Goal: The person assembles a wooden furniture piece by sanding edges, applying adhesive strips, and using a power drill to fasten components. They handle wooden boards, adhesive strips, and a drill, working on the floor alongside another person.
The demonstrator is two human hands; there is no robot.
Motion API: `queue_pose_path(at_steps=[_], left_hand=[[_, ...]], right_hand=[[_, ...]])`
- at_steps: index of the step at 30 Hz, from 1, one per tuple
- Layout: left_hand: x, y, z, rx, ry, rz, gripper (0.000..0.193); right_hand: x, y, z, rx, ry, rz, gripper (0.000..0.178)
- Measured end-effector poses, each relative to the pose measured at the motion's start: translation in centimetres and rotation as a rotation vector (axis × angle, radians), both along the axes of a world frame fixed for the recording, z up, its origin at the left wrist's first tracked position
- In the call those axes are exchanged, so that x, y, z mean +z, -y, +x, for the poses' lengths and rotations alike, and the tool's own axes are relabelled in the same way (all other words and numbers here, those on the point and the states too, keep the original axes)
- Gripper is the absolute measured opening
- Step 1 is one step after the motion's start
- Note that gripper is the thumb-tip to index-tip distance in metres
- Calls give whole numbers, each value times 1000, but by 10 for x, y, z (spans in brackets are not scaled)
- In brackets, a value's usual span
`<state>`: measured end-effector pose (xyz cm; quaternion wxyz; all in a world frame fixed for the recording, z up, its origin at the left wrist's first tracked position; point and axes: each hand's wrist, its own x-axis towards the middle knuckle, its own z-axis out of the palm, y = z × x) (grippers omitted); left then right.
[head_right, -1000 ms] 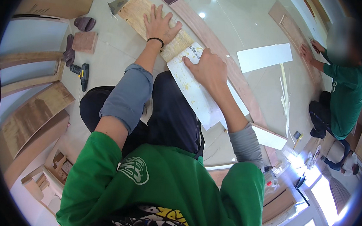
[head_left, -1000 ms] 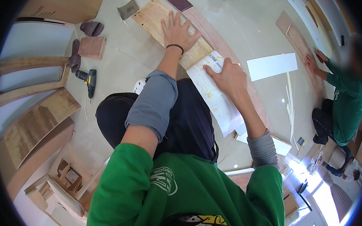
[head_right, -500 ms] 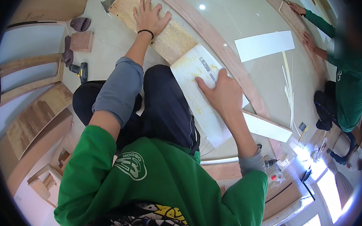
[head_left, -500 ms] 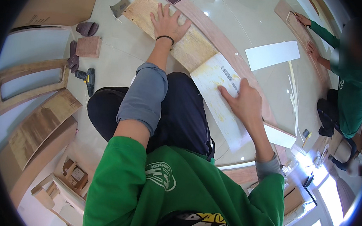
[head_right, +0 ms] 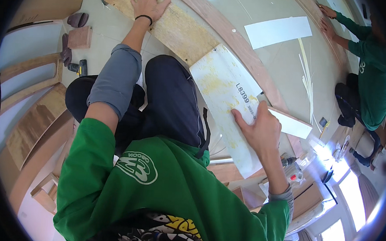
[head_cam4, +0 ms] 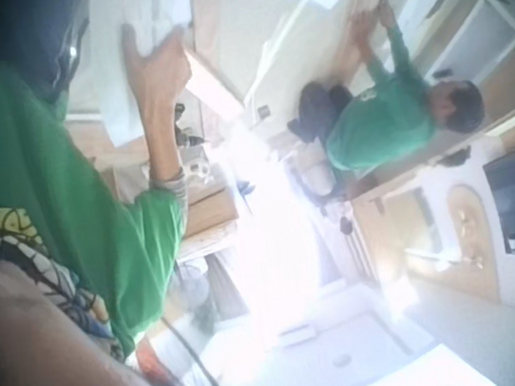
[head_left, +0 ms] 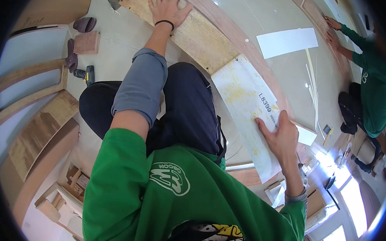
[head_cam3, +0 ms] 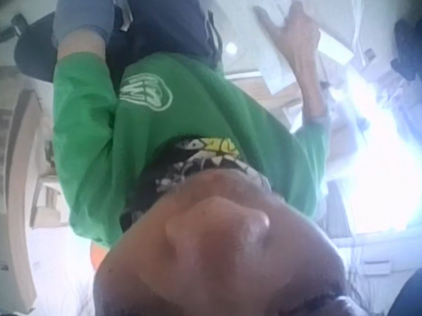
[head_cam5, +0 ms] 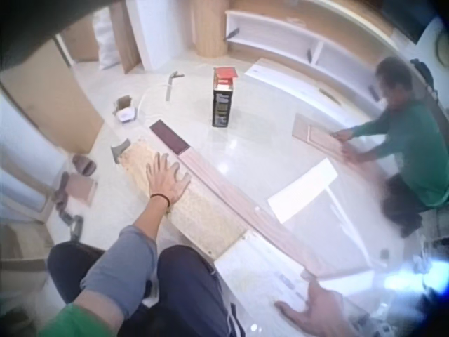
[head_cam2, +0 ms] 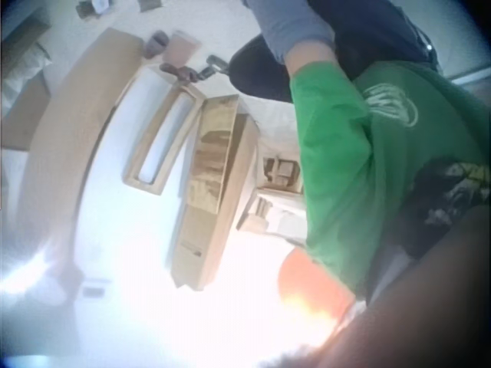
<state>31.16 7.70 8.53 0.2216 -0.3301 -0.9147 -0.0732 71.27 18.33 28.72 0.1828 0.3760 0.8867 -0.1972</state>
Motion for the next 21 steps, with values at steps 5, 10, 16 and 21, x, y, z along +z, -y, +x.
queue_pose_path(at_steps=[5,10,16,21], left_hand=[[-8,-4,-9,-26,315,-59,57],[-2,-2,-2,-88,267,-57,44],[-12,-14,0,-332,232,-47,35],[22,-50,62,-521,334,-196,37]], right_hand=[[-52,-6,9,42,-88,11,60],[-37,3,-69,287,-198,333,73],[-43,48,-169,240,-118,308,61],[-73,33,-166,-19,-201,352,60]])
